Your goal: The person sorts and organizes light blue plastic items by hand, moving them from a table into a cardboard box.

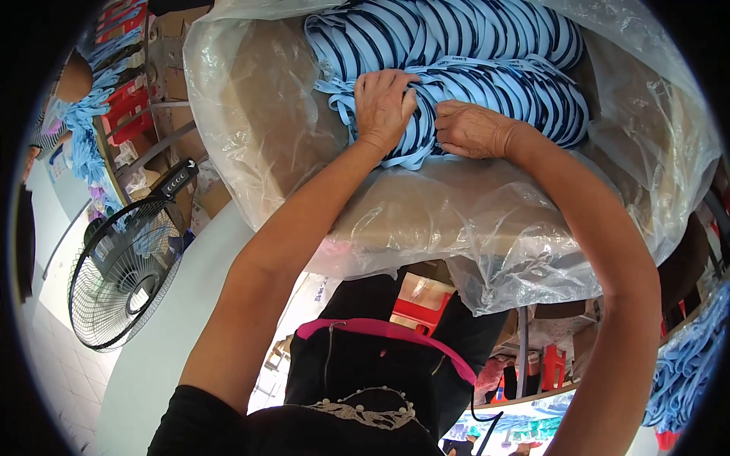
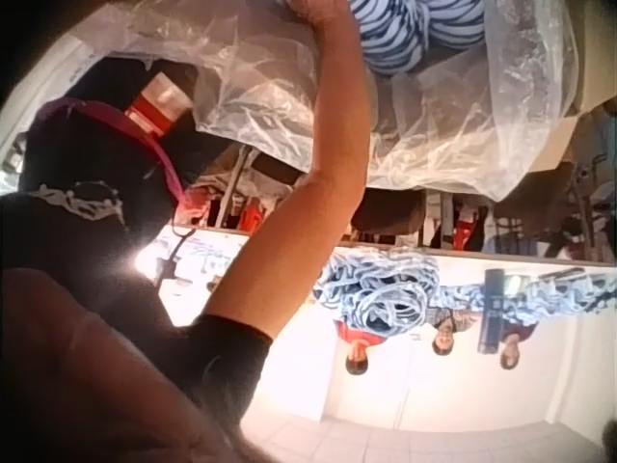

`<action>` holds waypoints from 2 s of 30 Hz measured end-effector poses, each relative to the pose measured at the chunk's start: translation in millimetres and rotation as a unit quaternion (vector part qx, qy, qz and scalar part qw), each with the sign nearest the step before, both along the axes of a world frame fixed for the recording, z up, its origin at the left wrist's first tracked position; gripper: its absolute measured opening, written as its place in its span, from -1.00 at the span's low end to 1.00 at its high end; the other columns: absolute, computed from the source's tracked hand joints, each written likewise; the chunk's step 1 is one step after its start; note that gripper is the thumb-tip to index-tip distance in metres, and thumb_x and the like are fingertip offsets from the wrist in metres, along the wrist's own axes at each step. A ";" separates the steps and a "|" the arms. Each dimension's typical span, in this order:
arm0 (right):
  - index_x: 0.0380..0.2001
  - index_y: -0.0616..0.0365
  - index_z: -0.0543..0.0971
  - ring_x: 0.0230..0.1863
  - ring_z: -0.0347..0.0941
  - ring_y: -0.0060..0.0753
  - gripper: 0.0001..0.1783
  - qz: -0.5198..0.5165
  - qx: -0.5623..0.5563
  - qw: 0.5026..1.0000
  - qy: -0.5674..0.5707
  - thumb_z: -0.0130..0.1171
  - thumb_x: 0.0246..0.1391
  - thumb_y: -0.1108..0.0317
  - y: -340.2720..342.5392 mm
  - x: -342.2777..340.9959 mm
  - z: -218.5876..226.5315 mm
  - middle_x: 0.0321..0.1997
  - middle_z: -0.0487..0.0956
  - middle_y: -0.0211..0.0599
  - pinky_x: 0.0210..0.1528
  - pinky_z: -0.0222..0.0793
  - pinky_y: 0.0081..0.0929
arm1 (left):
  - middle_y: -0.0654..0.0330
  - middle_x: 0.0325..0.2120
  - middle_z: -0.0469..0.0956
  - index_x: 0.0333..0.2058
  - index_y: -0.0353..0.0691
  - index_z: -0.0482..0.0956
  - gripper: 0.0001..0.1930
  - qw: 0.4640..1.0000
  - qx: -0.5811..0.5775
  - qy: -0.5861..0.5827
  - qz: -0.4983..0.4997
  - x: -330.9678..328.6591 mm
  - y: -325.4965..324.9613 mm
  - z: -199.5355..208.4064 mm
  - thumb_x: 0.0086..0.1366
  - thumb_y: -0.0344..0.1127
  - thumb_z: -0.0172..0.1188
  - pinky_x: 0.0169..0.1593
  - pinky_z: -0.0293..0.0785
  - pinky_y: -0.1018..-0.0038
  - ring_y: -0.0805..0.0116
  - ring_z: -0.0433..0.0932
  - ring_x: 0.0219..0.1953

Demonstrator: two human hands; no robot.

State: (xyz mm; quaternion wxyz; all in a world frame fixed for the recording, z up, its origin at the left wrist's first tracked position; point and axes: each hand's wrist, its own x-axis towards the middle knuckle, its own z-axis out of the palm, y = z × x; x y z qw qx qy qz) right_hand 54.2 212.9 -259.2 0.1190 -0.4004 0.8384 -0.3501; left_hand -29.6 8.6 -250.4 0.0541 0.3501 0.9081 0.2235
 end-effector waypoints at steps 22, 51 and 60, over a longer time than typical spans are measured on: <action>-0.27 0.30 0.71 0.17 0.42 -0.06 -0.59 -0.359 0.264 0.866 -0.227 0.19 0.18 0.10 -83.1 8.9 51.0 -0.07 0.66 -0.01 0.11 0.52 -0.24 | 0.10 -0.09 0.51 -0.15 -0.12 0.60 -0.70 0.999 -0.054 0.001 0.004 -9.1 -15.3 78.3 0.13 -0.33 0.41 0.12 0.41 0.20 0.02 0.45 0.06; 0.30 0.58 0.33 0.42 0.30 0.08 0.35 -0.528 -0.170 0.597 -0.580 0.01 -0.04 -0.65 -73.6 -35.4 6.4 0.36 0.38 0.33 0.45 0.11 -0.29 | 0.10 0.12 0.48 0.03 -0.14 0.50 -0.60 0.975 0.014 -0.144 0.171 -0.8 -29.4 73.6 0.20 -0.37 0.30 0.36 0.18 0.12 0.07 0.39 0.22; 0.00 0.41 0.61 0.10 0.53 0.19 -0.07 -0.629 -0.098 0.637 -0.435 -0.11 0.26 -0.41 -104.6 -28.8 -37.7 0.02 0.61 0.28 0.21 0.34 -0.18 | 0.15 0.08 0.56 0.11 -0.12 0.52 -0.59 0.989 0.088 -0.100 0.058 -11.0 3.2 52.5 0.26 -0.43 0.13 0.33 0.25 0.13 0.10 0.46 0.18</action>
